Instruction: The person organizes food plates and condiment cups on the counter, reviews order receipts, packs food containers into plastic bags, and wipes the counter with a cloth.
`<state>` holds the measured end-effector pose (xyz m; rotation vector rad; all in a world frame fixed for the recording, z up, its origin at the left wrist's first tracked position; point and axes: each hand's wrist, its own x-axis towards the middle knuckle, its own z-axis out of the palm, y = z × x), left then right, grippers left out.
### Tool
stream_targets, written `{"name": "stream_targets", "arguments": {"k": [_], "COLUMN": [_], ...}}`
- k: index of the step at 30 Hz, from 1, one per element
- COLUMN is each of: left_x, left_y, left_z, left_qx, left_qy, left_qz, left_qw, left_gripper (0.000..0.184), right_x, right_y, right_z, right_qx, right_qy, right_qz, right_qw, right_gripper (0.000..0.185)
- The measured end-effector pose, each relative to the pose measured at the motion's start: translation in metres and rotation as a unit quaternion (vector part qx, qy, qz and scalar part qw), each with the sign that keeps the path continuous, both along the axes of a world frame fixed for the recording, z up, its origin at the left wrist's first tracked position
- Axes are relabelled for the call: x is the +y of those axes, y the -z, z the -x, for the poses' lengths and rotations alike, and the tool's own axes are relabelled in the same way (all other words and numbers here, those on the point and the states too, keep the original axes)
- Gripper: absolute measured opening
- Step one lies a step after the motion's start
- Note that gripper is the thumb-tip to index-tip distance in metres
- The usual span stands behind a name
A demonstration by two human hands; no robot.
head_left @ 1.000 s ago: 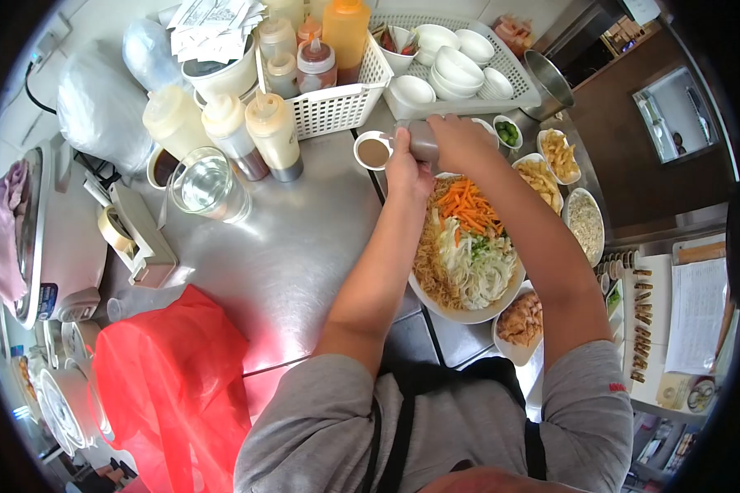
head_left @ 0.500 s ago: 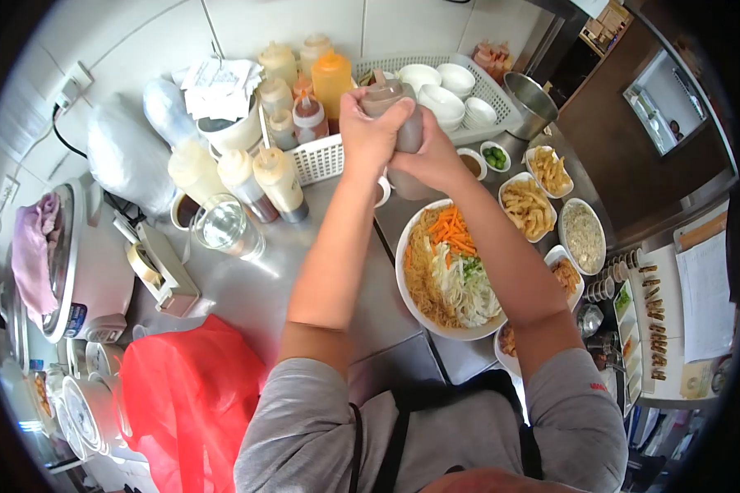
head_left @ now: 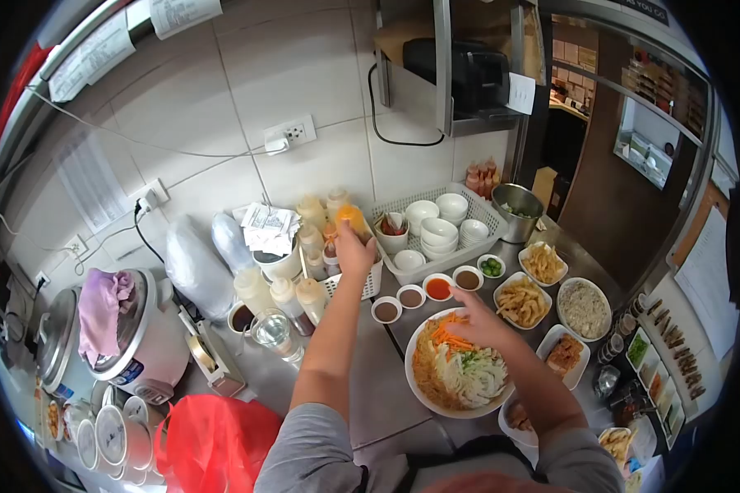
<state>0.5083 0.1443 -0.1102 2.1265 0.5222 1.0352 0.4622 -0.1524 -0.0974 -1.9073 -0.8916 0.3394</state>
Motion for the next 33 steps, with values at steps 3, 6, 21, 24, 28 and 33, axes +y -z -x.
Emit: {"name": "stream_targets", "arguments": {"k": [3, 6, 21, 24, 28, 33], "left_x": [-0.009, 0.007, -0.032, -0.026, -0.075, -0.184], "left_y": [-0.034, -0.1, -0.288, -0.265, -0.226, -0.153], "left_z": [0.013, 0.004, 0.115, 0.113, 0.114, 0.114], "left_qx": [0.032, -0.09, -0.203, -0.152, -0.082, 0.065], "left_qy": [0.004, 0.049, 0.736, 0.811, 0.761, 0.734], "left_qz": [-0.042, -0.076, 0.326, 0.338, 0.353, 0.359], "left_qw": [0.999, 0.992, 0.557, 0.452, 0.539, 0.573], "left_gripper": [0.068, 0.062, 0.079, 0.08, 0.085, 0.095], "right_x": [-0.045, -0.082, -0.153, -0.166, -0.199, -0.288], "right_y": [0.003, 0.002, 0.026, 0.025, 0.012, -0.061], "right_z": [0.013, 0.028, 0.086, 0.098, 0.123, 0.207], "right_qx": [0.044, 0.096, 0.171, 0.147, 0.13, -0.056], "right_qy": [0.006, 0.027, 0.041, 0.046, 0.075, 0.317], "right_qz": [0.004, -0.003, -0.055, -0.049, -0.05, -0.069], "right_qw": [0.999, 0.995, 0.983, 0.987, 0.987, 0.944], "right_gripper": [0.065, 0.058, 0.04, 0.032, 0.03, 0.036]}}
